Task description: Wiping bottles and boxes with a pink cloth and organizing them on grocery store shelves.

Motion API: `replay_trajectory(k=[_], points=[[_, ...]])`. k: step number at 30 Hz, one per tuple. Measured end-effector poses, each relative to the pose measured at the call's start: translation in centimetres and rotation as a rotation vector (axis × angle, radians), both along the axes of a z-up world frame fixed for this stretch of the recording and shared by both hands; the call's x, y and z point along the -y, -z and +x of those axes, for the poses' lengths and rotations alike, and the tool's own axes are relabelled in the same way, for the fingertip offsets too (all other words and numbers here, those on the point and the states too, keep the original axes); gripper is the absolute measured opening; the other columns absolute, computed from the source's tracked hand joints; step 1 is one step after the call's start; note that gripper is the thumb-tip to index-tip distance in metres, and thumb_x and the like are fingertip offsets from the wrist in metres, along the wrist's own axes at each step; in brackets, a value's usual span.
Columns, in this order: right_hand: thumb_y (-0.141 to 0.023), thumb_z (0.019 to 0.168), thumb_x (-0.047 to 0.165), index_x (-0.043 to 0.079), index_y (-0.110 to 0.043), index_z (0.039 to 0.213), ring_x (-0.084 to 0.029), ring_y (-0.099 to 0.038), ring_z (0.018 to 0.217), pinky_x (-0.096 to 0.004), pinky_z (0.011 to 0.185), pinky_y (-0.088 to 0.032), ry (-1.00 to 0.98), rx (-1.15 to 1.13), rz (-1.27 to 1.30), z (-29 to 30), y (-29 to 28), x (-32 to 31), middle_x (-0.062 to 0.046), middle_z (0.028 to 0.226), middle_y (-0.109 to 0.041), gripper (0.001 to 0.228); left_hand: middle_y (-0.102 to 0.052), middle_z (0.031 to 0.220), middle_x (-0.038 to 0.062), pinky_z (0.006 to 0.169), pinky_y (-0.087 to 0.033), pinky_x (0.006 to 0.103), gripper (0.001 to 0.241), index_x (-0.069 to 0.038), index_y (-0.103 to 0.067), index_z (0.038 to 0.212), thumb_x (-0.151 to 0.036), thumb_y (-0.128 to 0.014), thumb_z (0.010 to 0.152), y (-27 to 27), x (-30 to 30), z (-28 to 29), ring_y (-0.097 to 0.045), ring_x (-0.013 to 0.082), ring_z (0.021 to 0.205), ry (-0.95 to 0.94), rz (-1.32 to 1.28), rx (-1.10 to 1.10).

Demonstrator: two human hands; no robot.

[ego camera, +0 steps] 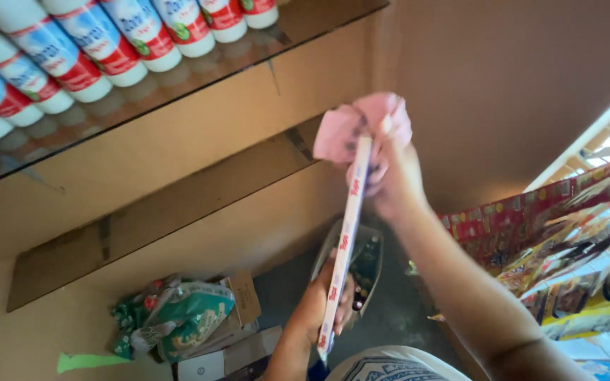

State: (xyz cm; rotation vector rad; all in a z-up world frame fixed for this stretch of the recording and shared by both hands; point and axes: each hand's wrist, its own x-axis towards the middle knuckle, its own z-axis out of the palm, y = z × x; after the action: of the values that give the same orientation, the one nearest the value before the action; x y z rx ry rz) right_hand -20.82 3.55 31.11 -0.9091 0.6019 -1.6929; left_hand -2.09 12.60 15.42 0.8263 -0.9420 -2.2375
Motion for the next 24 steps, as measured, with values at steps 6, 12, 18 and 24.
replay_trajectory(k=[6, 12, 18, 24], points=[[-0.066, 0.103, 0.043, 0.003, -0.064, 0.115, -0.02, -0.064, 0.07, -0.037, 0.057, -0.054, 0.113, -0.058, -0.044, 0.7, -3.6, 1.3, -0.007, 0.084, -0.067, 0.042, -0.062, 0.07, 0.008, 0.047, -0.046, 0.0264, 0.073, -0.008, -0.057, 0.115, -0.074, -0.032, 0.097, -3.0, -0.4, 1.6, -0.059, 0.0162, 0.052, -0.024, -0.129, -0.176], [-0.063, 0.105, 0.036, 0.005, -0.062, 0.113, -0.012, -0.066, 0.086, -0.029, 0.078, -0.055, 0.291, -0.077, -0.189, 4.5, -4.5, 2.2, -0.005, 0.098, -0.071, 0.032, -0.065, 0.118, 0.02, 0.078, -0.058, 0.0398, 0.065, -0.01, -0.033, 0.151, -0.05, -0.051, 0.103, -6.0, -0.8, 1.3, -0.069, 0.0274, 0.096, -0.28, -0.663, 0.054], [-0.062, 0.106, 0.03, 0.005, -0.053, 0.129, -0.014, -0.06, 0.09, -0.03, 0.078, -0.052, 0.239, -0.43, -0.121, 9.4, 3.0, -2.9, -0.006, 0.102, -0.063, 0.035, -0.068, 0.115, 0.016, 0.08, -0.057, 0.037, 0.057, -0.009, -0.048, 0.141, -0.052, -0.04, 0.105, -7.5, 0.4, 0.8, -0.069, 0.0231, 0.097, -0.674, -0.631, 0.166], [-0.069, 0.095, 0.019, 0.004, -0.045, 0.144, -0.037, -0.063, 0.11, -0.042, 0.089, -0.054, 0.229, -0.993, -0.255, 10.0, 3.8, -11.0, -0.021, 0.125, -0.061, 0.057, -0.064, 0.117, 0.012, 0.085, -0.054, 0.0355, 0.052, -0.005, -0.051, 0.137, -0.05, -0.041, 0.113, -3.7, 3.5, 2.2, -0.063, 0.0184, 0.101, -1.0, -0.569, -0.034]])
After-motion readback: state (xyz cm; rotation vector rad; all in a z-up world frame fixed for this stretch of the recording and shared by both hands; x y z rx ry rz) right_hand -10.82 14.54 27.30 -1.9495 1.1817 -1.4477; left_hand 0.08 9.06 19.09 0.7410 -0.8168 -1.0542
